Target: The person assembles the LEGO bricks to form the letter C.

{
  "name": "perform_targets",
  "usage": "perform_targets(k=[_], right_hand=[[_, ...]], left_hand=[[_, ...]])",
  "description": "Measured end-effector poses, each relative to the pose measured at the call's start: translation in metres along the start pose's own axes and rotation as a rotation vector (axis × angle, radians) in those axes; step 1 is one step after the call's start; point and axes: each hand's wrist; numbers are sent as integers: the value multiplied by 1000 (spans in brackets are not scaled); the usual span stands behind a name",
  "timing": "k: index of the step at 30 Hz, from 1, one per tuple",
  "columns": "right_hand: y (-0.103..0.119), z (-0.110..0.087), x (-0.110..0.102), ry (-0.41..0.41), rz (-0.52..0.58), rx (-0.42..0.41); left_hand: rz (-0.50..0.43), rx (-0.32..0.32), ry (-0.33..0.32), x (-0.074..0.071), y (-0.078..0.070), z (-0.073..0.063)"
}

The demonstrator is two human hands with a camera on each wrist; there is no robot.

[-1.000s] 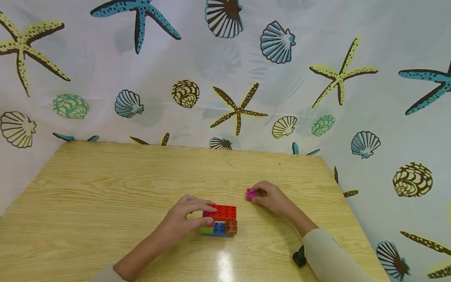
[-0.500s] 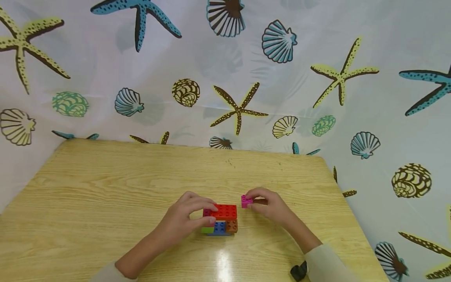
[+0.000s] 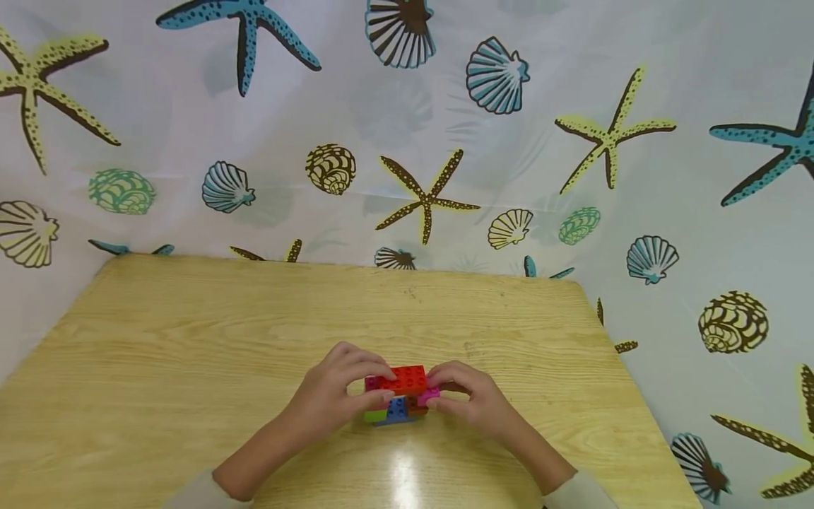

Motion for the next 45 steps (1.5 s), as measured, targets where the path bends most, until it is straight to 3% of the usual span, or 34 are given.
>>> perform_targets(k=[7, 13, 21, 29, 45], right_hand=[[9, -3, 7, -44, -17, 1], [9, -4, 12, -60, -45, -27], [13, -3, 13, -62, -58, 4], [15, -1, 13, -78, -66, 11], [14, -7, 18, -127, -129, -125]], left_hand=[[0, 43, -40, 2, -1, 1], [-12, 40, -30, 3, 1, 1], [60, 62, -16, 4, 1, 0], [54, 91, -37, 5, 3, -1], [103, 156, -88, 8, 1, 1]])
Point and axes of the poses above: each hand's wrist, its own z-axis towards the middle knuckle, its own x-axis out of the palm, y = z × x, and after that the axes turned 11 degrees about -y, right-handed
